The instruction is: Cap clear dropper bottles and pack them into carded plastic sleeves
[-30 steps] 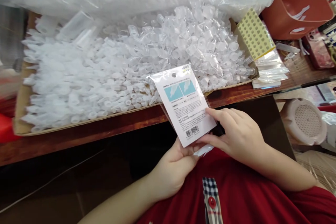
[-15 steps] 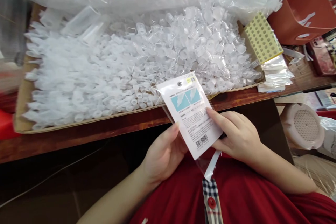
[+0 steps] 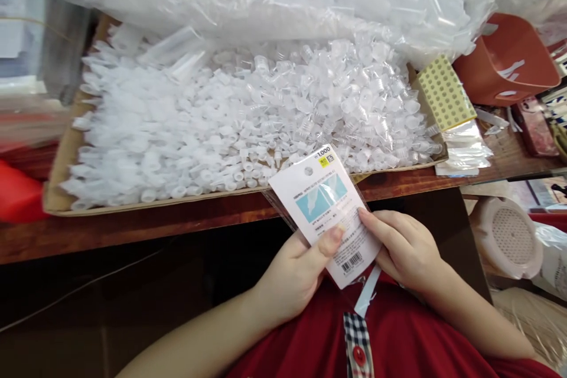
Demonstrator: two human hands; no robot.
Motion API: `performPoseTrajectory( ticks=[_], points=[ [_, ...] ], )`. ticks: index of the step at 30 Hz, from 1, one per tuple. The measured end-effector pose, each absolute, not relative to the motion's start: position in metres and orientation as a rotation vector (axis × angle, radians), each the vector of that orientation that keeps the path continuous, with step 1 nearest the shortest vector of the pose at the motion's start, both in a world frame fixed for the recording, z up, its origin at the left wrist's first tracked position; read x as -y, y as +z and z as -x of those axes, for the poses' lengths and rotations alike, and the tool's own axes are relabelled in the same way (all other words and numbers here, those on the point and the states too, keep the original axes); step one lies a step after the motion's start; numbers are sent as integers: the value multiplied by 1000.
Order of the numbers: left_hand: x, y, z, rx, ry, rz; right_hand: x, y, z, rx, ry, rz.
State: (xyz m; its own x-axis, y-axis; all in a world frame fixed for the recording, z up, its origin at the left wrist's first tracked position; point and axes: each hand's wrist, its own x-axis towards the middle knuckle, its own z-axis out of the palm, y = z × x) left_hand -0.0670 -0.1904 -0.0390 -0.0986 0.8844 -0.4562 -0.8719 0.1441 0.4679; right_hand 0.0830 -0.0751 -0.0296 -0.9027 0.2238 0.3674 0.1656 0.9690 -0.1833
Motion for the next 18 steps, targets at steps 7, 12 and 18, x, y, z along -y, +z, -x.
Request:
performPoseTrajectory(
  ticks=[7, 12, 18],
  points=[
    [193, -46, 60, -766, 1493, -38, 78, -37, -86, 2666, 246, 372],
    [191, -45, 60, -741, 1509, -22, 75, -27, -88, 2773, 277, 298],
    [188, -43, 60, -726, 1500, -3, 74, -20, -87, 2846, 356, 260]
  ],
)
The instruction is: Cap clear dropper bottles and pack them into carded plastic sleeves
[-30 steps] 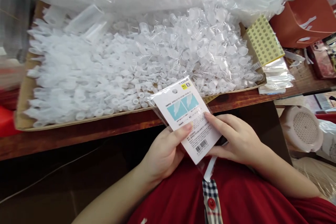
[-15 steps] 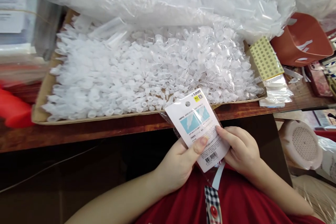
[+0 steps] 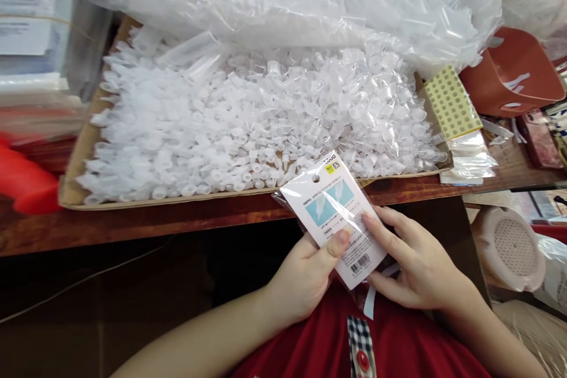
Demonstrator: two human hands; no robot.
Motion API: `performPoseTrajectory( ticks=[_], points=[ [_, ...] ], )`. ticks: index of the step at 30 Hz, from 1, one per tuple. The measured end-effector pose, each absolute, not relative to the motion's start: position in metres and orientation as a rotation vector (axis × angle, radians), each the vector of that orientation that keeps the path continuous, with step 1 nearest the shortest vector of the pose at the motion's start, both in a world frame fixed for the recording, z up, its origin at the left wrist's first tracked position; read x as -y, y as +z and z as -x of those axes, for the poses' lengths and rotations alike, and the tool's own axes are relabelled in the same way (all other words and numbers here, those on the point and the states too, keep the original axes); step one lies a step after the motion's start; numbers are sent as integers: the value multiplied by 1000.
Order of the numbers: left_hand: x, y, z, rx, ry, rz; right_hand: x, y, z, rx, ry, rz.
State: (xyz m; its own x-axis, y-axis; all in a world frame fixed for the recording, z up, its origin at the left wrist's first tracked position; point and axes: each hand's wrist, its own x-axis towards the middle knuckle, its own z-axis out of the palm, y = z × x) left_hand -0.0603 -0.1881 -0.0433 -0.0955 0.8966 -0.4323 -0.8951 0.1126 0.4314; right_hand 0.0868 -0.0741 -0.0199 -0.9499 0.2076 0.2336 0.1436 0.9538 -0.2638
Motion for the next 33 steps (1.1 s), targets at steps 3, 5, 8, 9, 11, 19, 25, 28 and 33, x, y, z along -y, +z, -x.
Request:
performPoseTrajectory(
  ticks=[3, 5, 8, 9, 11, 19, 25, 28, 33],
  points=[
    [188, -43, 59, -738, 1497, 22, 78, -24, -86, 2798, 279, 333],
    [189, -44, 57, -742, 1494, 31, 82, -29, -84, 2735, 252, 416],
    [189, -46, 54, -736, 1503, 38, 87, -33, -80, 2665, 155, 498],
    [189, -46, 54, -737, 1512, 38, 88, -34, -79, 2648, 117, 514],
    [190, -48, 53, -744, 1526, 37, 89, -35, -76, 2625, 66, 534],
    [193, -51, 59, -746, 1524, -80, 80, -32, -81, 2686, 201, 333],
    [196, -48, 68, -789, 1447, -373, 72, -42, -95, 2642, 194, 142],
    [195, -46, 70, -788, 1446, -417, 72, -48, -97, 2604, 195, 118],
    [198, -48, 70, -752, 1447, -390, 70, -45, -95, 2594, 233, 34]
  ],
)
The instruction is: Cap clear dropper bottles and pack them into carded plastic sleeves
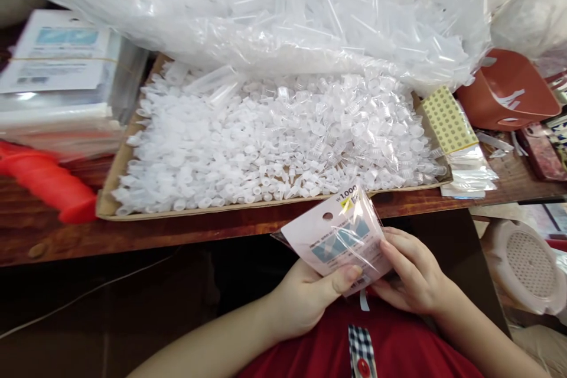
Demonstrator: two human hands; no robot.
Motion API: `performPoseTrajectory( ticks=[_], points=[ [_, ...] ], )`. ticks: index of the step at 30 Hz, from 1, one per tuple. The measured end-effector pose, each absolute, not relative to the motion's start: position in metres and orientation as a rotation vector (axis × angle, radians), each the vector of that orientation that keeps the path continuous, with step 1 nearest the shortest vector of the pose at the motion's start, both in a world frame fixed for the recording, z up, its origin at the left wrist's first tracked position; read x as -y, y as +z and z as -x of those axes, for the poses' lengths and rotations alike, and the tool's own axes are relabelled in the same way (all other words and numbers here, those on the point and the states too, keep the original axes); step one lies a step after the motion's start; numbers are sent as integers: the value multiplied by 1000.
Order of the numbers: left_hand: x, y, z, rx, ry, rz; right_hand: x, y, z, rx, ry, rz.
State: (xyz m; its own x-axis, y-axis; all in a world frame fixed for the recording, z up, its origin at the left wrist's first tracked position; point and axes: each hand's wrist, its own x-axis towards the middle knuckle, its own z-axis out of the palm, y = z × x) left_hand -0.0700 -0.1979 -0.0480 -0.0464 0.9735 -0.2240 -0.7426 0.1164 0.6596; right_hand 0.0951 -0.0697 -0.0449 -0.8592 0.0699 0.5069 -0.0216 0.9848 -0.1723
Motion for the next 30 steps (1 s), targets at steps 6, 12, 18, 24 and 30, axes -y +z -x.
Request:
performPoseTrajectory(
  ticks=[6, 12, 18, 24, 30],
  points=[
    [200, -50, 74, -745, 1453, -328, 69, -37, -92, 2634, 268, 24],
    [190, -37, 83, -789, 1429, -179, 79, -37, -85, 2628, 421, 235],
    [187, -30, 80, -832, 1414, -121, 86, -32, -79, 2601, 445, 435],
    [189, -34, 72, -933, 1414, -169, 87, -33, -73, 2504, 417, 551],
    [182, -25, 78, -962, 1421, -97, 79, -22, -83, 2624, 635, 448]
  ],
)
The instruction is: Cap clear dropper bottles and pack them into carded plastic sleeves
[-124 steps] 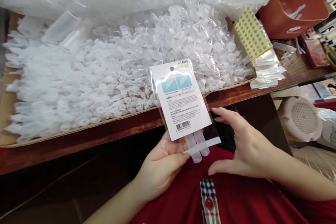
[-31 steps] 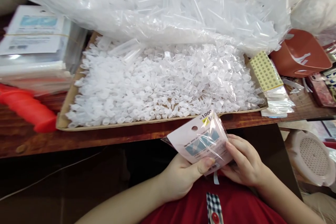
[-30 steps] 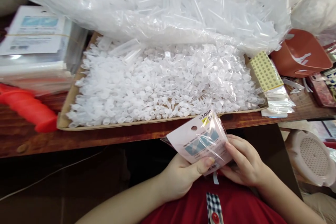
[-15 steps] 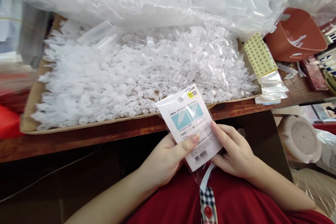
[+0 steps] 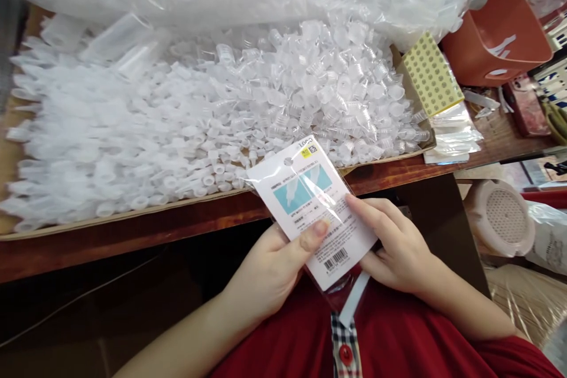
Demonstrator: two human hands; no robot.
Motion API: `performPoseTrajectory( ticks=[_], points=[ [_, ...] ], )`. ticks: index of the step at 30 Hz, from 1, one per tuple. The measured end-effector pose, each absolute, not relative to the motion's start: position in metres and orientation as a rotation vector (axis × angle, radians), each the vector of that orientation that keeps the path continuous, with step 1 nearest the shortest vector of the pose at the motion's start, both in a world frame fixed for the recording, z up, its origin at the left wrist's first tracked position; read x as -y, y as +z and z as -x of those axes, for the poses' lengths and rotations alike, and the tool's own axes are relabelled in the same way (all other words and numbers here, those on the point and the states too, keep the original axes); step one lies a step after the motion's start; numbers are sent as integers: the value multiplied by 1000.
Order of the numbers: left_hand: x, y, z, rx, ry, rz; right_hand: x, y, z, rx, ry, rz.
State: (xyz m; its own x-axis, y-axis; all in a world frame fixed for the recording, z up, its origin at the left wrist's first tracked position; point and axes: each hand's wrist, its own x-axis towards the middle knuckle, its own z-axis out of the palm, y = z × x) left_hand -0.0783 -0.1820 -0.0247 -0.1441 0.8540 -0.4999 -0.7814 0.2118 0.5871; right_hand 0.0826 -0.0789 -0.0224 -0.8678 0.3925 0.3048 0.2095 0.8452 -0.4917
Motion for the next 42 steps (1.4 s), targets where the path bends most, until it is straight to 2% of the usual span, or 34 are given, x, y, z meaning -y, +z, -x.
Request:
performPoseTrajectory(
  ticks=[3, 6, 19, 25, 33, 42],
  points=[
    [178, -21, 87, -973, 1363, -107, 72, -11, -89, 2753, 887, 311],
    [175, -19, 93, -943, 1290, -125, 70, -8, -90, 2759, 981, 358],
    [206, -37, 99, -657, 1251, -174, 83, -30, -79, 2593, 851, 373],
    [208, -29, 103, -800, 1187, -164, 84, -30, -78, 2567, 889, 342],
    [206, -23, 109, -839, 1151, -121, 83, -27, -81, 2471, 1132, 412],
    [203, -23, 107, -949, 1116, -86, 87, -32, -80, 2454, 1037, 492]
  ],
)
